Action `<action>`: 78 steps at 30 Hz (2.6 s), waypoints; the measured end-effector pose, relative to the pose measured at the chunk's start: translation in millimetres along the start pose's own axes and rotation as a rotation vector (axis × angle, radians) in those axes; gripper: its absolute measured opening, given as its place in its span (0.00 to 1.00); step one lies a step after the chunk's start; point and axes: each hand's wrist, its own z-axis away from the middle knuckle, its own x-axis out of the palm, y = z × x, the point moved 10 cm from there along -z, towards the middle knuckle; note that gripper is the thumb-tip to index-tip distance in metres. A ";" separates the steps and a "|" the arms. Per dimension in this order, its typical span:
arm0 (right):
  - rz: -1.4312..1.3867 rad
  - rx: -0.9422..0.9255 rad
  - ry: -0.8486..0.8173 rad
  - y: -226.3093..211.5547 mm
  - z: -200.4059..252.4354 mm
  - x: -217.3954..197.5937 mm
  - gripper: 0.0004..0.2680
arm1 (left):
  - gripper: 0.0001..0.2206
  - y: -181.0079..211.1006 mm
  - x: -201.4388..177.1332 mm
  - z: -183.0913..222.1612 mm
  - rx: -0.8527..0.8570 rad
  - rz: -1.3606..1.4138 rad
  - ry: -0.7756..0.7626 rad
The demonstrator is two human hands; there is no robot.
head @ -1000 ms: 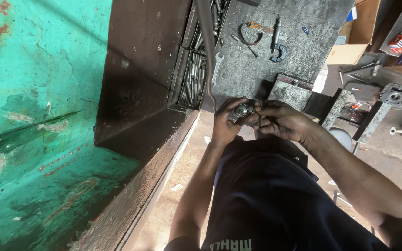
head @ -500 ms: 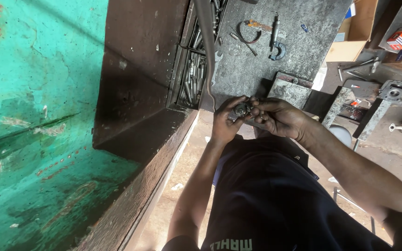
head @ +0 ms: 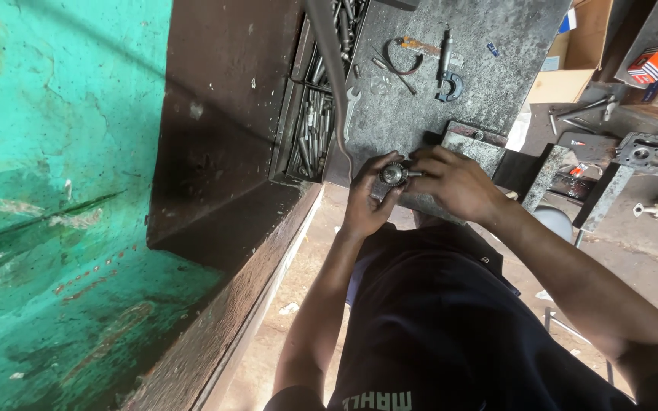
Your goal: Inspecting and cleaning engine components, then using a drill and micrometer to work on a small mechanical part.
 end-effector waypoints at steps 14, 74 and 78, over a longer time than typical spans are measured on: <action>-0.327 0.170 0.338 8.7 -2.8 4.8 0.12 | 0.31 9.4 1.7 -8.8 0.072 -0.248 0.082; -0.253 0.091 0.012 -8.1 -54.5 -55.5 0.09 | 0.28 -55.2 -4.3 0.3 -0.163 -0.132 0.063; -0.210 0.036 -0.009 -16.2 -54.8 -55.3 0.11 | 0.31 -44.3 -8.0 -7.0 -0.266 -0.063 0.076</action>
